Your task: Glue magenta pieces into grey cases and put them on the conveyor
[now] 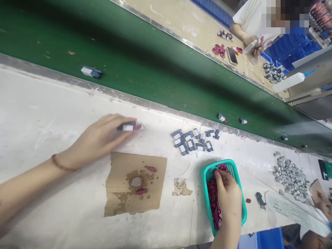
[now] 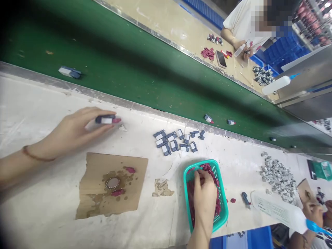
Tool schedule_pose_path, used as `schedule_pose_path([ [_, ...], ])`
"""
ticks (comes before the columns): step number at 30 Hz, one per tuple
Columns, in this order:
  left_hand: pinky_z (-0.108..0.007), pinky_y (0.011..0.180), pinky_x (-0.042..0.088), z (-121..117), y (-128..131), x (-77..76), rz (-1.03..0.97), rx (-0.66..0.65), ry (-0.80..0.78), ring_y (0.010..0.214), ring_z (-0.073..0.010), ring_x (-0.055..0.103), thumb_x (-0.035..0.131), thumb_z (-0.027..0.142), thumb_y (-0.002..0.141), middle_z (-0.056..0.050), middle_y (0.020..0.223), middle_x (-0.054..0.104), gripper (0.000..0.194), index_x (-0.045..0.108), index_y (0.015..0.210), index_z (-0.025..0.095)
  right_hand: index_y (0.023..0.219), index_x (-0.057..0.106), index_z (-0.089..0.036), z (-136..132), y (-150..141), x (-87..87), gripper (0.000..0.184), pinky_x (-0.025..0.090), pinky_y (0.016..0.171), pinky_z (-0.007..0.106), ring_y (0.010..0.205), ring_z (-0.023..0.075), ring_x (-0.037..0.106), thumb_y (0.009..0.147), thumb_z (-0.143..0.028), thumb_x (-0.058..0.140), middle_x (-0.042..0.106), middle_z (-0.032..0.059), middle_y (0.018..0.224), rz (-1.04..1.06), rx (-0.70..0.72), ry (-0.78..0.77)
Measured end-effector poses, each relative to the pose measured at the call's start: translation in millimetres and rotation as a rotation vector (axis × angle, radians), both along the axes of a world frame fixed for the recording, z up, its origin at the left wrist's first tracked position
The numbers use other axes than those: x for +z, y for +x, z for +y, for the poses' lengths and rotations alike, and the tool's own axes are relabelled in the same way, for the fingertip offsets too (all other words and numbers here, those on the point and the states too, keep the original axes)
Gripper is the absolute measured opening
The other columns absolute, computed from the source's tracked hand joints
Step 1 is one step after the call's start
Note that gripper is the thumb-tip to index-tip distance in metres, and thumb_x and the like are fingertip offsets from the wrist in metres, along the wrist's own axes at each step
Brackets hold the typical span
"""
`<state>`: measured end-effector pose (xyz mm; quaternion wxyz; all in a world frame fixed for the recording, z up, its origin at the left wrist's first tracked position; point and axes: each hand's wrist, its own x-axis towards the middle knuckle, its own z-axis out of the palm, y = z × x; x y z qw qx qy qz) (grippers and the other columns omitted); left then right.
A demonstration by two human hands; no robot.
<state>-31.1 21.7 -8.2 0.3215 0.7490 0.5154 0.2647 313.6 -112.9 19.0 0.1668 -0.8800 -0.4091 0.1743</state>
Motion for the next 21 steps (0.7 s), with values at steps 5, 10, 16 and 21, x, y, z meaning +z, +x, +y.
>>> schedule_pose_path([
  [5, -0.037, 0.102, 0.036, 77.7, 26.3, -4.2, 0.175, 0.008, 0.096, 0.114, -0.0302, 0.050, 0.038, 0.039, 0.096, -0.011, 0.119, 0.061, 0.044, 0.056, 0.123, 0.010, 0.090, 0.071, -0.017, 10.8, -10.6, -11.4, 0.029, 0.044, 0.062, 0.034, 0.068, 0.0260, 0.064, 0.084, -0.038, 0.052, 0.071, 0.0113, 0.080, -0.103, 0.124, 0.024],
  [10, -0.042, 0.105, 0.035, 111.4, 40.2, -21.5, 0.255, 0.003, 0.156, 0.123, -0.0344, 0.046, 0.038, 0.033, 0.092, -0.018, 0.126, 0.058, 0.047, 0.054, 0.128, 0.006, 0.073, 0.066, -0.018, 14.8, -14.3, -18.2, 0.023, 0.042, 0.060, 0.035, 0.067, 0.0257, 0.060, 0.078, -0.034, 0.050, 0.066, 0.0111, 0.079, -0.169, 0.141, 0.058],
  [16, -0.047, 0.114, 0.020, 108.9, 2.3, -24.7, 0.390, 0.099, 0.263, 0.138, -0.0339, 0.025, 0.034, 0.036, 0.095, -0.020, 0.140, 0.044, 0.053, 0.047, 0.133, 0.002, 0.072, 0.065, -0.019, 10.5, -5.6, -23.0, 0.018, 0.049, 0.065, 0.038, 0.070, 0.0261, 0.063, 0.069, -0.036, 0.061, 0.068, 0.0097, 0.078, 0.068, 0.021, 0.188],
  [21, -0.055, 0.109, 0.025, 109.3, -29.2, -25.7, 0.493, 0.194, 0.156, 0.134, -0.0408, 0.028, 0.035, 0.037, 0.096, -0.024, 0.141, 0.038, 0.055, 0.046, 0.135, 0.000, 0.080, 0.067, -0.019, 5.6, -0.6, -14.5, 0.029, 0.053, 0.067, 0.036, 0.075, 0.0249, 0.067, 0.067, -0.043, 0.072, 0.072, 0.0067, 0.077, 0.462, -0.096, 0.293],
])
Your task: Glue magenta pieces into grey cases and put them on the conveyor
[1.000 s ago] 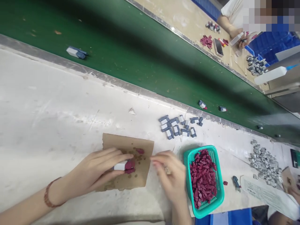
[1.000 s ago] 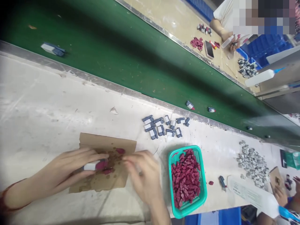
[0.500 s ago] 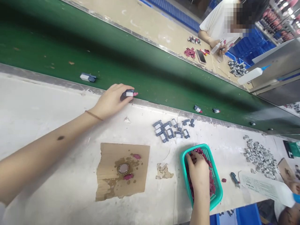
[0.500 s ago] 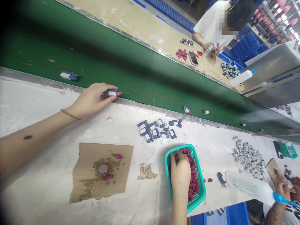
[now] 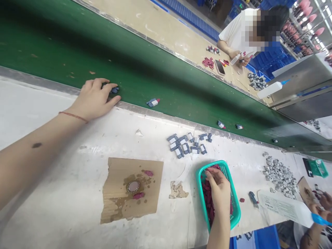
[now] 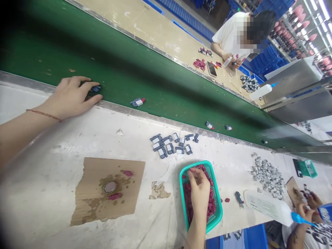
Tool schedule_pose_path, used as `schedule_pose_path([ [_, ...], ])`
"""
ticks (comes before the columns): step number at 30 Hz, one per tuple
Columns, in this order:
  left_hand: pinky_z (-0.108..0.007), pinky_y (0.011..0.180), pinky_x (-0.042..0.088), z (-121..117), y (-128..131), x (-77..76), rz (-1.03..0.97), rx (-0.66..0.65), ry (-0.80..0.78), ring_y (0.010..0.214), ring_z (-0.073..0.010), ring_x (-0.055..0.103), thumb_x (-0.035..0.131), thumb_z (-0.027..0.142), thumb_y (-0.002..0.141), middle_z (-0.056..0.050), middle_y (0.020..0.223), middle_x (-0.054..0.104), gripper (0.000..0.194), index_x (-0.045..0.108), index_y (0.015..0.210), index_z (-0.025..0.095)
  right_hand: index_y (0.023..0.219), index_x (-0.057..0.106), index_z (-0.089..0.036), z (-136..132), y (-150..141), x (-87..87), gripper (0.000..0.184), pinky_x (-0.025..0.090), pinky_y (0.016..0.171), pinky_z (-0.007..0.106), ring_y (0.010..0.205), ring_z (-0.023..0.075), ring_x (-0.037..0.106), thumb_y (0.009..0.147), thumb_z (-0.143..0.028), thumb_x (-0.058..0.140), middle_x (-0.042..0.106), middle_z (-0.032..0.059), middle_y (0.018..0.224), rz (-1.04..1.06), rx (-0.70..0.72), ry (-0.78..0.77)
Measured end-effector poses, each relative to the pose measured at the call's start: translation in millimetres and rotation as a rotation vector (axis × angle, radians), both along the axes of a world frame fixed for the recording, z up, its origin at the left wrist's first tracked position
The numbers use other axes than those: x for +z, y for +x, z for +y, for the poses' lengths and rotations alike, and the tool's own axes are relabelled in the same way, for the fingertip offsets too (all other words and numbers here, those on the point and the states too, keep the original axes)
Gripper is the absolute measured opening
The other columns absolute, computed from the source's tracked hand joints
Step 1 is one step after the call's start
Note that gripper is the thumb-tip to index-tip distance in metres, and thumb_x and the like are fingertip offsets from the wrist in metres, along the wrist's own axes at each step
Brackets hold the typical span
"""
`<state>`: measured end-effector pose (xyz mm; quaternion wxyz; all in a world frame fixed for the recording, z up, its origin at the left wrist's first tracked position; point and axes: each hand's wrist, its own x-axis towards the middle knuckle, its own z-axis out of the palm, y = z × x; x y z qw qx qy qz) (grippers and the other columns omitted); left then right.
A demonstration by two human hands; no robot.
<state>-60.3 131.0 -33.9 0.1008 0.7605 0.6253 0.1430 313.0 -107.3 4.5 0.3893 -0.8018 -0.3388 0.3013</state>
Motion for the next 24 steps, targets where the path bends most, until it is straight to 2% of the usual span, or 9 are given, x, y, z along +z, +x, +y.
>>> schedule_pose_path([
  [3, -0.053, 0.104, 0.033, -0.3, -1.1, 4.4, 0.041, -0.032, -0.043, 0.126, -0.0402, 0.037, 0.032, 0.034, 0.097, -0.024, 0.133, 0.045, 0.052, 0.050, 0.132, 0.000, 0.083, 0.067, -0.019, -0.9, -1.8, 7.7, 0.033, 0.052, 0.063, 0.031, 0.069, 0.0203, 0.065, 0.068, -0.047, 0.075, 0.071, 0.0039, 0.075, 0.165, -0.036, 0.081],
  [6, -0.048, 0.101, 0.037, -2.9, 5.8, 12.5, -0.007, -0.026, -0.038, 0.120, -0.0365, 0.043, 0.035, 0.030, 0.097, -0.022, 0.124, 0.052, 0.046, 0.055, 0.125, 0.000, 0.081, 0.068, -0.018, -1.8, -9.6, 13.1, 0.035, 0.046, 0.051, 0.025, 0.053, 0.0124, 0.054, 0.068, -0.050, 0.076, 0.064, -0.0008, 0.063, 0.312, -0.095, 0.160],
  [8, -0.043, 0.098, 0.039, -8.2, 12.3, 19.0, -0.126, 0.011, -0.019, 0.112, -0.0304, 0.049, 0.035, 0.026, 0.097, -0.018, 0.113, 0.057, 0.039, 0.058, 0.116, 0.002, 0.079, 0.069, -0.017, -2.9, -17.8, 14.8, 0.037, 0.039, 0.046, 0.022, 0.048, 0.0094, 0.046, 0.068, -0.052, 0.076, 0.058, -0.0030, 0.057, 0.347, -0.143, 0.183],
  [10, -0.034, 0.089, 0.042, -18.6, 19.6, 26.1, -0.327, 0.096, -0.015, 0.093, -0.0217, 0.054, 0.031, 0.022, 0.097, -0.011, 0.095, 0.059, 0.033, 0.060, 0.101, 0.006, 0.078, 0.070, -0.016, -4.1, -27.8, 15.3, 0.038, 0.036, 0.045, 0.021, 0.049, 0.0091, 0.044, 0.070, -0.054, 0.074, 0.056, -0.0028, 0.055, 0.341, -0.170, 0.182],
  [12, -0.026, 0.075, 0.042, -34.4, 26.6, 33.6, -0.572, 0.171, -0.081, 0.074, -0.0152, 0.050, 0.027, 0.020, 0.097, -0.005, 0.081, 0.055, 0.033, 0.057, 0.087, 0.010, 0.078, 0.071, -0.016, -4.2, -39.5, 14.8, 0.038, 0.035, 0.045, 0.022, 0.050, 0.0100, 0.044, 0.072, -0.054, 0.073, 0.056, -0.0019, 0.056, 0.314, -0.146, 0.174],
  [15, -0.022, 0.061, 0.038, -64.9, 33.8, 42.3, -0.851, 0.179, -0.309, 0.061, -0.0118, 0.041, 0.028, 0.024, 0.096, -0.001, 0.074, 0.049, 0.029, 0.053, 0.083, 0.014, 0.085, 0.071, -0.017, -0.8, -61.5, 12.1, 0.033, 0.040, 0.048, 0.023, 0.052, 0.0121, 0.049, 0.075, -0.049, 0.071, 0.057, -0.0022, 0.057, 0.256, -0.025, 0.147],
  [18, -0.022, 0.057, 0.037, -97.2, 34.6, 43.4, -0.935, 0.100, -0.503, 0.056, -0.0114, 0.038, 0.041, 0.031, 0.092, 0.002, 0.069, 0.046, 0.018, 0.052, 0.087, 0.017, 0.087, 0.068, -0.019, 4.7, -88.5, 5.0, 0.024, 0.043, 0.048, 0.023, 0.050, 0.0123, 0.052, 0.077, -0.041, 0.069, 0.060, -0.0021, 0.061, 0.247, 0.132, 0.101],
  [21, -0.024, 0.060, 0.042, -126.3, 31.0, 36.8, -0.964, 0.022, -0.568, 0.060, -0.0136, 0.045, 0.051, 0.040, 0.087, 0.002, 0.069, 0.050, 0.021, 0.054, 0.087, 0.019, 0.078, 0.065, -0.019, 7.3, -114.8, -6.1, 0.014, 0.043, 0.047, 0.023, 0.051, 0.0134, 0.056, 0.079, -0.033, 0.068, 0.062, -0.0011, 0.061, 0.211, 0.338, 0.077],
  [24, -0.029, 0.070, 0.048, -149.0, 27.5, 29.1, -0.999, 0.042, -0.567, 0.077, -0.0203, 0.058, 0.055, 0.047, 0.085, -0.004, 0.083, 0.062, 0.027, 0.060, 0.086, 0.020, 0.075, 0.066, -0.019, 7.1, -133.2, -17.2, 0.010, 0.047, 0.052, 0.023, 0.056, 0.0143, 0.060, 0.083, -0.025, 0.066, 0.066, 0.0004, 0.064, 0.088, 0.615, 0.139],
])
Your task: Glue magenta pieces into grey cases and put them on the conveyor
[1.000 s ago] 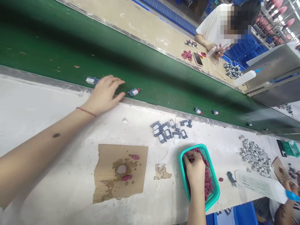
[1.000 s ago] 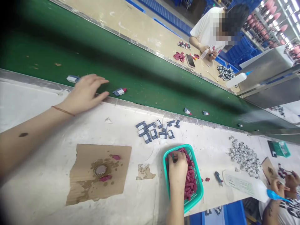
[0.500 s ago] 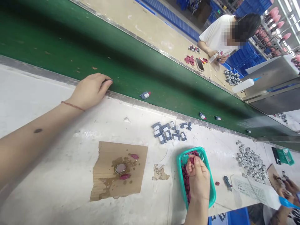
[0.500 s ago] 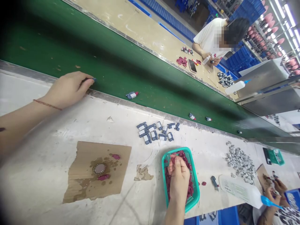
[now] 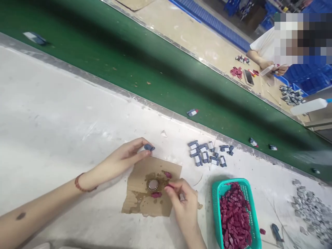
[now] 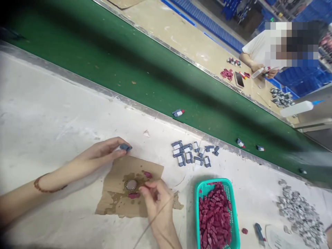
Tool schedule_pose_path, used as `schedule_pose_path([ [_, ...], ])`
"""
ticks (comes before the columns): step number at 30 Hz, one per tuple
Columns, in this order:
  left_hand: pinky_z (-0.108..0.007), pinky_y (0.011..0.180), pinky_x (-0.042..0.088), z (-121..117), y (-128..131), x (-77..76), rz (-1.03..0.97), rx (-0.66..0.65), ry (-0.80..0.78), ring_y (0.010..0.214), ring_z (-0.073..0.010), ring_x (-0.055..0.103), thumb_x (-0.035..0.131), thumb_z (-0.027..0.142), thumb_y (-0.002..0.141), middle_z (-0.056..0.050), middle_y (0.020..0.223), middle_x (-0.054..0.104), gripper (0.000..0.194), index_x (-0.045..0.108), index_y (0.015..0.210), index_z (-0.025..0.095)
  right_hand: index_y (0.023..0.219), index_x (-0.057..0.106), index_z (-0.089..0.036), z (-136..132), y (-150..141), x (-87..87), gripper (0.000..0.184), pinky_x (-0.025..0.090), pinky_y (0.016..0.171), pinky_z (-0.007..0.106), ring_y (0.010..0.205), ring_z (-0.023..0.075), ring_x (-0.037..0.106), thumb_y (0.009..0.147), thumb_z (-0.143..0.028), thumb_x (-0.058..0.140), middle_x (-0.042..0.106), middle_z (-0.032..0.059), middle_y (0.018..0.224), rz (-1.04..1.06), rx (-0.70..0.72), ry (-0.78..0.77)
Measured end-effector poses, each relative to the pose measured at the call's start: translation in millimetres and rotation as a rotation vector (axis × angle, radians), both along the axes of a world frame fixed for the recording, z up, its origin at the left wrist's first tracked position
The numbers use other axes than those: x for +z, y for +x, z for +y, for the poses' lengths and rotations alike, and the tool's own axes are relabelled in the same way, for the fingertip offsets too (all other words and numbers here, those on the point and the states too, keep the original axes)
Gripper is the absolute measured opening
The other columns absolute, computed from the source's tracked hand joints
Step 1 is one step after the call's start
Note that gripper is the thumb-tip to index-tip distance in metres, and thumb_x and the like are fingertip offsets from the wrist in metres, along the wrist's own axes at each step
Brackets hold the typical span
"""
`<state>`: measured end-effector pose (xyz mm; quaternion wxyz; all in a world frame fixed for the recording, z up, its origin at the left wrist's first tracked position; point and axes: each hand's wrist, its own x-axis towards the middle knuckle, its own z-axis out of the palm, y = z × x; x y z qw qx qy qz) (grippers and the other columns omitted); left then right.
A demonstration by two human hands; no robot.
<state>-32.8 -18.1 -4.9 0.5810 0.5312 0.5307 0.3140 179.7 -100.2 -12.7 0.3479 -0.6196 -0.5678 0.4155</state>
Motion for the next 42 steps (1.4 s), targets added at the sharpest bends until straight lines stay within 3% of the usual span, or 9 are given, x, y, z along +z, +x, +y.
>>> schedule_pose_path([
  [4, -0.034, 0.085, 0.050, -19.2, -2.5, -6.7, 0.013, 0.128, -0.022, 0.097, -0.0272, 0.061, 0.063, 0.048, 0.079, -0.009, 0.099, 0.069, 0.029, 0.069, 0.088, 0.021, 0.091, 0.065, -0.018, 2.2, -11.9, -11.7, 0.016, 0.054, 0.067, 0.027, 0.068, 0.0154, 0.064, 0.095, -0.017, 0.050, 0.067, 0.0046, 0.078, -0.115, 0.321, 0.253],
  [7, -0.035, 0.080, 0.052, -27.3, -3.8, -11.3, -0.018, 0.174, -0.148, 0.087, -0.0265, 0.064, 0.069, 0.049, 0.073, -0.008, 0.089, 0.071, 0.032, 0.070, 0.087, 0.020, 0.097, 0.062, -0.016, 5.3, -16.2, -18.3, 0.023, 0.053, 0.061, 0.026, 0.069, 0.0166, 0.063, 0.099, -0.016, 0.040, 0.065, 0.0063, 0.078, -0.288, 0.449, 0.408],
  [11, -0.032, 0.068, 0.055, -33.1, -2.5, -16.7, -0.148, 0.249, -0.265, 0.073, -0.0218, 0.064, 0.075, 0.048, 0.069, -0.005, 0.080, 0.069, 0.038, 0.064, 0.090, 0.018, 0.089, 0.060, -0.016, 6.9, -19.8, -20.2, 0.029, 0.047, 0.052, 0.027, 0.059, 0.0169, 0.058, 0.101, -0.015, 0.034, 0.061, 0.0050, 0.071, -0.489, 0.508, 0.523],
  [15, -0.032, 0.063, 0.057, -35.1, 1.1, -18.3, -0.271, 0.294, -0.263, 0.063, -0.0173, 0.065, 0.075, 0.051, 0.071, -0.002, 0.083, 0.065, 0.050, 0.056, 0.105, 0.020, 0.084, 0.059, -0.017, 6.8, -22.4, -15.8, 0.033, 0.043, 0.050, 0.028, 0.057, 0.0170, 0.056, 0.101, -0.013, 0.031, 0.060, 0.0042, 0.069, -0.580, 0.547, 0.513],
  [22, -0.038, 0.078, 0.059, -37.4, 0.2, -18.2, -0.227, 0.161, -0.291, 0.090, -0.0291, 0.070, 0.077, 0.054, 0.069, -0.009, 0.093, 0.070, 0.054, 0.062, 0.108, 0.020, 0.082, 0.058, -0.016, 6.7, -25.6, -13.5, 0.034, 0.041, 0.050, 0.028, 0.057, 0.0173, 0.054, 0.101, -0.012, 0.030, 0.057, 0.0037, 0.067, -0.602, 0.523, 0.505],
  [27, -0.033, 0.072, 0.058, -39.4, -1.2, -21.2, -0.158, 0.131, -0.164, 0.080, -0.0232, 0.068, 0.071, 0.055, 0.075, -0.009, 0.100, 0.069, 0.046, 0.066, 0.104, 0.020, 0.082, 0.057, -0.016, 5.7, -26.5, -12.1, 0.037, 0.042, 0.052, 0.029, 0.058, 0.0175, 0.054, 0.102, -0.014, 0.027, 0.057, 0.0035, 0.067, -0.628, 0.527, 0.500],
  [33, -0.025, 0.052, 0.047, -47.8, 0.5, -25.3, -0.094, 0.025, -0.112, 0.057, -0.0153, 0.055, 0.041, 0.054, 0.094, -0.005, 0.070, 0.063, 0.046, 0.064, 0.097, 0.015, 0.076, 0.054, -0.019, 3.9, -28.0, -10.7, 0.034, 0.040, 0.051, 0.028, 0.059, 0.0184, 0.053, 0.099, -0.009, 0.030, 0.056, 0.0038, 0.068, -0.647, 0.541, 0.501],
  [39, -0.024, 0.053, 0.041, -55.9, 1.7, -31.0, -0.029, -0.008, -0.077, 0.055, -0.0126, 0.044, 0.039, 0.048, 0.096, 0.001, 0.068, 0.049, 0.037, 0.055, 0.110, 0.017, 0.076, 0.054, -0.019, 2.9, -29.2, -10.8, 0.032, 0.044, 0.053, 0.030, 0.060, 0.0200, 0.055, 0.096, -0.007, 0.032, 0.058, 0.0052, 0.069, -0.612, 0.523, 0.430],
  [42, -0.023, 0.051, 0.038, -55.2, 1.7, -29.9, -0.015, -0.072, -0.055, 0.055, -0.0128, 0.044, 0.040, 0.046, 0.096, 0.002, 0.066, 0.049, 0.034, 0.058, 0.100, 0.018, 0.081, 0.058, -0.020, 5.7, -24.1, -8.6, 0.027, 0.047, 0.055, 0.027, 0.062, 0.0181, 0.059, 0.097, -0.013, 0.038, 0.061, 0.0040, 0.071, -0.363, 0.476, 0.282],
])
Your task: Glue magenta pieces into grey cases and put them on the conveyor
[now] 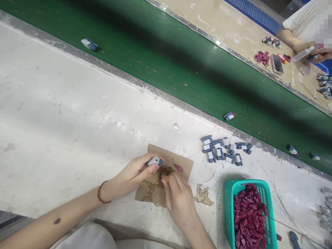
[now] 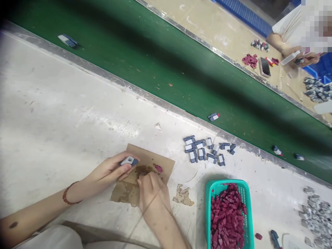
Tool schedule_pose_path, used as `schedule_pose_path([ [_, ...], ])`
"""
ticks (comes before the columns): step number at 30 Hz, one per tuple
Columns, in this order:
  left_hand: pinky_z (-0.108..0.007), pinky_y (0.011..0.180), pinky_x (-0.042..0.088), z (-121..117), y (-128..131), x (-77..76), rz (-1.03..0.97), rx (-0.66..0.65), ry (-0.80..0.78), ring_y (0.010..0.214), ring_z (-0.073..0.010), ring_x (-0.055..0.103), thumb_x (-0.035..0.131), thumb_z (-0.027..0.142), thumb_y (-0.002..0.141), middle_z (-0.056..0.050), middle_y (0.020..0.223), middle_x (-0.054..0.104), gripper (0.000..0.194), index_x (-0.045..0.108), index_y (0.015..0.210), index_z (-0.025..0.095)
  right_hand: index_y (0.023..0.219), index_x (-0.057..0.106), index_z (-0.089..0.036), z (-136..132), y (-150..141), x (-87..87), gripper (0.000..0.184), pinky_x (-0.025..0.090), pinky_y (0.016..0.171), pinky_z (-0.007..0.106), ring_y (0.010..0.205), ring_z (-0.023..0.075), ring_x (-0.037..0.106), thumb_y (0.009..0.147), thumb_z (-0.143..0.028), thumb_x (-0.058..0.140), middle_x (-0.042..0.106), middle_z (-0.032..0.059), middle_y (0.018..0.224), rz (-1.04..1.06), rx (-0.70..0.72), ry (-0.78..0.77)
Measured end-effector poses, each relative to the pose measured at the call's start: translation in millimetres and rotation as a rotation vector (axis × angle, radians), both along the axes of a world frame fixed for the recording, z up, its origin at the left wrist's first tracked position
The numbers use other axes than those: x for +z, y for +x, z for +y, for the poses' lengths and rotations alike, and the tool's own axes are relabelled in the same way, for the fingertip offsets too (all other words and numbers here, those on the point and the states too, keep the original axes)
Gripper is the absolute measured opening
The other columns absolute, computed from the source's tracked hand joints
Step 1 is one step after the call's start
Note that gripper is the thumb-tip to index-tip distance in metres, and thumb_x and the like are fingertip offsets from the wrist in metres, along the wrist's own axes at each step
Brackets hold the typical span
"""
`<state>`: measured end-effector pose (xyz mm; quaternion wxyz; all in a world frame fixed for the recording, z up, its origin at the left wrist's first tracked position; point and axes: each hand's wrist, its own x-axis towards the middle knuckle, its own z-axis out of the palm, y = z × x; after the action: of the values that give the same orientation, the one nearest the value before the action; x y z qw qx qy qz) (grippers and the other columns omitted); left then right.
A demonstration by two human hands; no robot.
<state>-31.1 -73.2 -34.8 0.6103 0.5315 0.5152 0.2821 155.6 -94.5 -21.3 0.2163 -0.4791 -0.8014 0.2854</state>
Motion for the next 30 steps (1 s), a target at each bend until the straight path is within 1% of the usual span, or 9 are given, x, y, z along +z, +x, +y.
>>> schedule_pose_path([
  [2, -0.022, 0.052, 0.039, 2.0, 0.5, 2.5, 0.020, -0.045, 0.031, 0.058, -0.0139, 0.048, 0.042, 0.044, 0.094, 0.000, 0.067, 0.054, 0.032, 0.059, 0.093, 0.018, 0.085, 0.062, -0.020, 2.3, 5.7, 2.2, 0.020, 0.049, 0.060, 0.026, 0.066, 0.0164, 0.062, 0.096, -0.019, 0.045, 0.065, 0.0026, 0.074, 0.223, -0.097, -0.199],
  [4, -0.022, 0.054, 0.042, 3.7, 1.3, 4.7, 0.037, -0.096, 0.069, 0.062, -0.0151, 0.052, 0.043, 0.042, 0.093, -0.002, 0.071, 0.060, 0.031, 0.060, 0.090, 0.017, 0.086, 0.065, -0.021, 3.9, 10.8, 3.5, 0.015, 0.051, 0.063, 0.026, 0.068, 0.0158, 0.064, 0.094, -0.024, 0.053, 0.067, 0.0021, 0.076, 0.426, -0.220, -0.354],
  [6, -0.022, 0.056, 0.043, 4.3, 1.9, 5.4, 0.049, -0.164, 0.117, 0.063, -0.0155, 0.055, 0.042, 0.041, 0.094, -0.003, 0.075, 0.064, 0.031, 0.061, 0.091, 0.017, 0.083, 0.067, -0.021, 4.7, 13.4, 3.3, 0.014, 0.050, 0.058, 0.025, 0.065, 0.0149, 0.063, 0.090, -0.030, 0.059, 0.068, 0.0026, 0.076, 0.587, -0.322, -0.438],
  [9, -0.023, 0.055, 0.042, 3.3, 2.1, 3.4, 0.069, -0.251, 0.205, 0.060, -0.0154, 0.056, 0.039, 0.040, 0.097, -0.004, 0.074, 0.066, 0.033, 0.062, 0.095, 0.016, 0.080, 0.066, -0.020, 6.0, 12.7, 1.4, 0.018, 0.046, 0.048, 0.022, 0.054, 0.0115, 0.058, 0.086, -0.037, 0.065, 0.066, 0.0015, 0.074, 0.763, -0.408, -0.495],
  [11, -0.023, 0.055, 0.042, 2.4, 1.9, 1.5, 0.067, -0.287, 0.252, 0.059, -0.0155, 0.057, 0.037, 0.040, 0.098, -0.004, 0.073, 0.067, 0.035, 0.062, 0.094, 0.016, 0.078, 0.065, -0.020, 7.5, 10.9, 0.8, 0.021, 0.046, 0.046, 0.022, 0.050, 0.0103, 0.056, 0.085, -0.039, 0.067, 0.063, 0.0005, 0.072, 0.802, -0.416, -0.509],
  [16, -0.024, 0.056, 0.044, 1.6, 1.7, -1.7, 0.055, -0.331, 0.306, 0.060, -0.0161, 0.060, 0.036, 0.041, 0.100, -0.006, 0.076, 0.069, 0.038, 0.064, 0.095, 0.016, 0.075, 0.063, -0.019, 9.6, 6.9, 0.5, 0.027, 0.046, 0.045, 0.022, 0.048, 0.0098, 0.054, 0.084, -0.045, 0.066, 0.062, 0.0009, 0.069, 0.785, -0.409, -0.534],
  [21, -0.025, 0.058, 0.044, 0.7, 2.7, -3.6, 0.092, -0.321, 0.373, 0.062, -0.0173, 0.062, 0.035, 0.043, 0.100, -0.006, 0.076, 0.070, 0.040, 0.064, 0.095, 0.016, 0.072, 0.061, -0.019, 7.5, 2.8, -2.8, 0.031, 0.043, 0.042, 0.021, 0.043, 0.0090, 0.049, 0.082, -0.048, 0.066, 0.058, -0.0023, 0.057, 0.784, -0.458, -0.631],
  [24, -0.025, 0.057, 0.043, 0.3, 3.3, -4.2, 0.111, -0.324, 0.377, 0.062, -0.0170, 0.062, 0.036, 0.041, 0.100, -0.006, 0.076, 0.070, 0.036, 0.063, 0.094, 0.017, 0.070, 0.059, -0.019, 8.3, -0.4, -2.6, 0.034, 0.042, 0.040, 0.021, 0.040, 0.0086, 0.046, 0.080, -0.051, 0.067, 0.054, -0.0044, 0.052, 0.790, -0.483, -0.686],
  [30, -0.024, 0.054, 0.040, 0.0, 5.0, -4.5, 0.133, -0.337, 0.460, 0.058, -0.0159, 0.061, 0.035, 0.038, 0.101, -0.004, 0.074, 0.069, 0.035, 0.060, 0.091, 0.017, 0.071, 0.059, -0.019, 8.6, -3.7, -4.3, 0.034, 0.040, 0.039, 0.020, 0.040, 0.0078, 0.044, 0.078, -0.051, 0.069, 0.054, -0.0047, 0.051, 0.829, -0.505, -0.735],
])
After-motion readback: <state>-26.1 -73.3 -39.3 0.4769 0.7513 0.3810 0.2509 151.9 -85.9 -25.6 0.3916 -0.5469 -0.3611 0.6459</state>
